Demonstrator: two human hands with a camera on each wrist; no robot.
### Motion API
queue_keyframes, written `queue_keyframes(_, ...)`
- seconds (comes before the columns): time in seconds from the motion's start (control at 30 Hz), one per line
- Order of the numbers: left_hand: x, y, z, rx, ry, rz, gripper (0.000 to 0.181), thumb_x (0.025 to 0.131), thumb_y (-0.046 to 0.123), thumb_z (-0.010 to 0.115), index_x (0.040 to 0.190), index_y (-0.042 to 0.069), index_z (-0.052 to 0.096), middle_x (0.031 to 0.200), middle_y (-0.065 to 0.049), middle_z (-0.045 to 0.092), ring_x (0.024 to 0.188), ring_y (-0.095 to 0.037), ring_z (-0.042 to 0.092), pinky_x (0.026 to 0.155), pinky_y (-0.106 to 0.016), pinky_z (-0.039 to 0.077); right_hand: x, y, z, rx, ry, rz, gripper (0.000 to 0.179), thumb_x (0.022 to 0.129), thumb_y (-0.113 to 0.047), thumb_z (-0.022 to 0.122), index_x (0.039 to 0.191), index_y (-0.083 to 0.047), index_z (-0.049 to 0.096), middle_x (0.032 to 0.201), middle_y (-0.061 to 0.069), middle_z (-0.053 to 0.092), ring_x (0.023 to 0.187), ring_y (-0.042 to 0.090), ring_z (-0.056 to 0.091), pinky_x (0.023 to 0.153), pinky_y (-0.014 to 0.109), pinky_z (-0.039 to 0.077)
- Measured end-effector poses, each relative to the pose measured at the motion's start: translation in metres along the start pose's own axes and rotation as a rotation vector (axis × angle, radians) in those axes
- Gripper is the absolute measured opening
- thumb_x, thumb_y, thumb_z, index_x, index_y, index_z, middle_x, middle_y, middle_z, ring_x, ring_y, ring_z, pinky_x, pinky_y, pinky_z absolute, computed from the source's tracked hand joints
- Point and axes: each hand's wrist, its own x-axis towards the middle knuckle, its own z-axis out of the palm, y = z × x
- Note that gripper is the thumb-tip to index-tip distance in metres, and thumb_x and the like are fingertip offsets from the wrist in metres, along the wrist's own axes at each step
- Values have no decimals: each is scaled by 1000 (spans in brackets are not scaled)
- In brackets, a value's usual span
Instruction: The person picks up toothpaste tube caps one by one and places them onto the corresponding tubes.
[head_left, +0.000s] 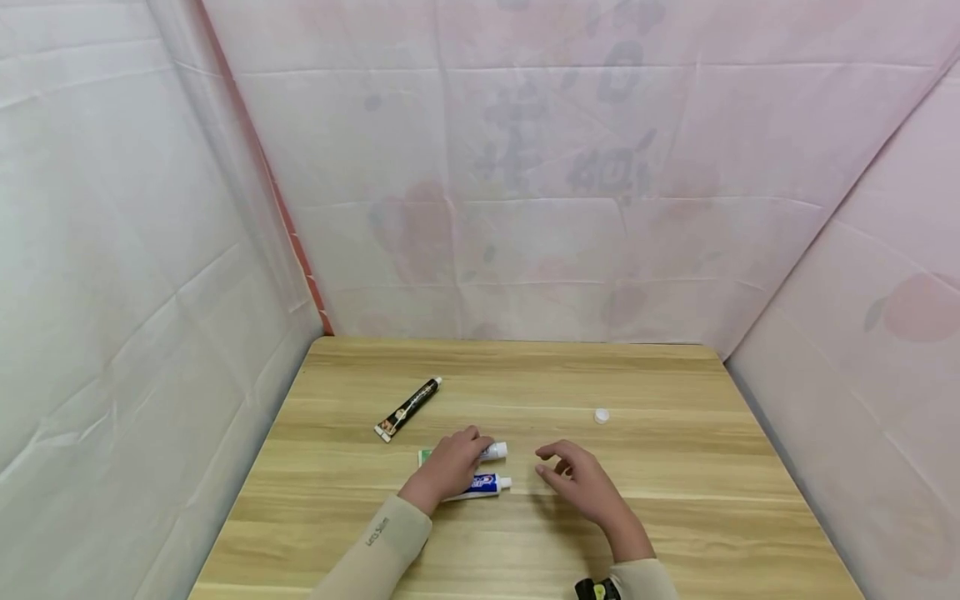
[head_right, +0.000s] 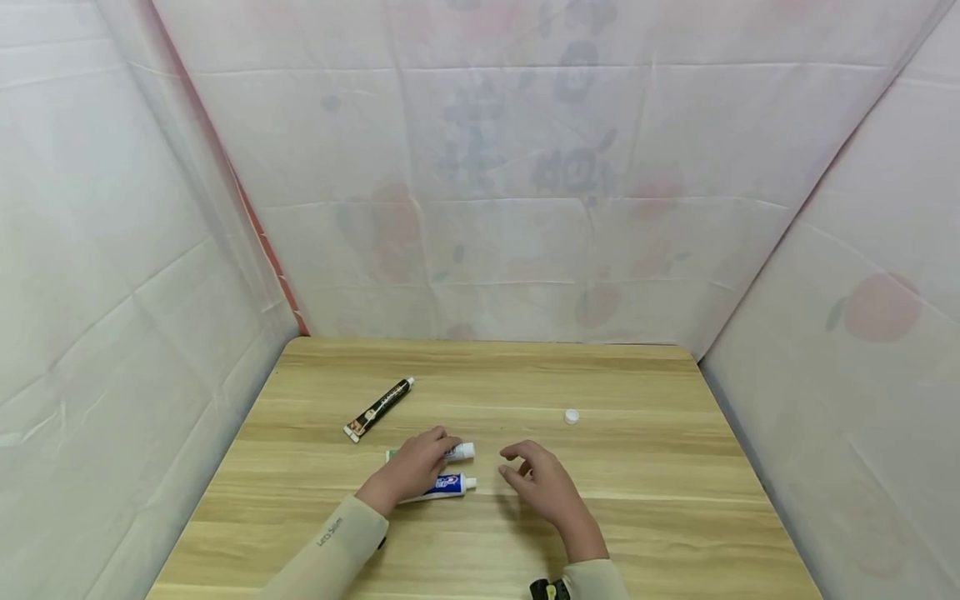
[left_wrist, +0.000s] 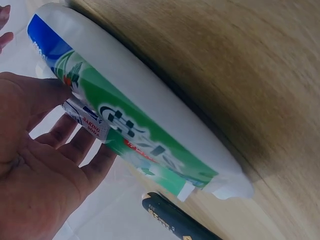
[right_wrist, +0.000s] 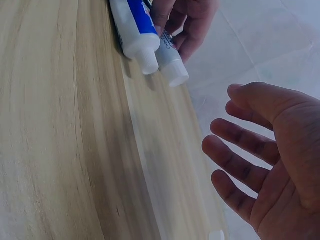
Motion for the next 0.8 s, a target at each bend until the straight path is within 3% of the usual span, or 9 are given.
queue_keyframes(0.3, -1, 2, 3, -10, -24, -32, 34, 105, 8, 63, 138, 12, 70, 108, 0, 63, 89, -12, 51, 79, -30, 46, 7, 12, -11, -29, 67, 61, 26, 101, -19, 75, 124, -9, 75, 120, 6, 74, 92, 13, 65, 82, 31, 56)
queue_keyframes(0.57, 0, -2, 1, -39, -24, -45, 34, 103, 8, 66, 136, 11, 71, 110, -1, 64, 91, -12, 52, 81, -30, 48, 12, 19, -26, -53, 120, 97, 28, 103, -23, 73, 126, -7, 74, 122, 11, 74, 93, 17, 67, 79, 34, 54)
queue_keyframes(0.8, 2, -11, -6, -58, 41, 4, 29, 104, 18, 69, 130, 8, 74, 109, -3, 68, 87, -11, 56, 78, -29, 51, 11, 26, -36, -91, 171, 140, 32, 101, -22, 74, 129, -6, 72, 124, 12, 72, 94, 22, 68, 75, 34, 54)
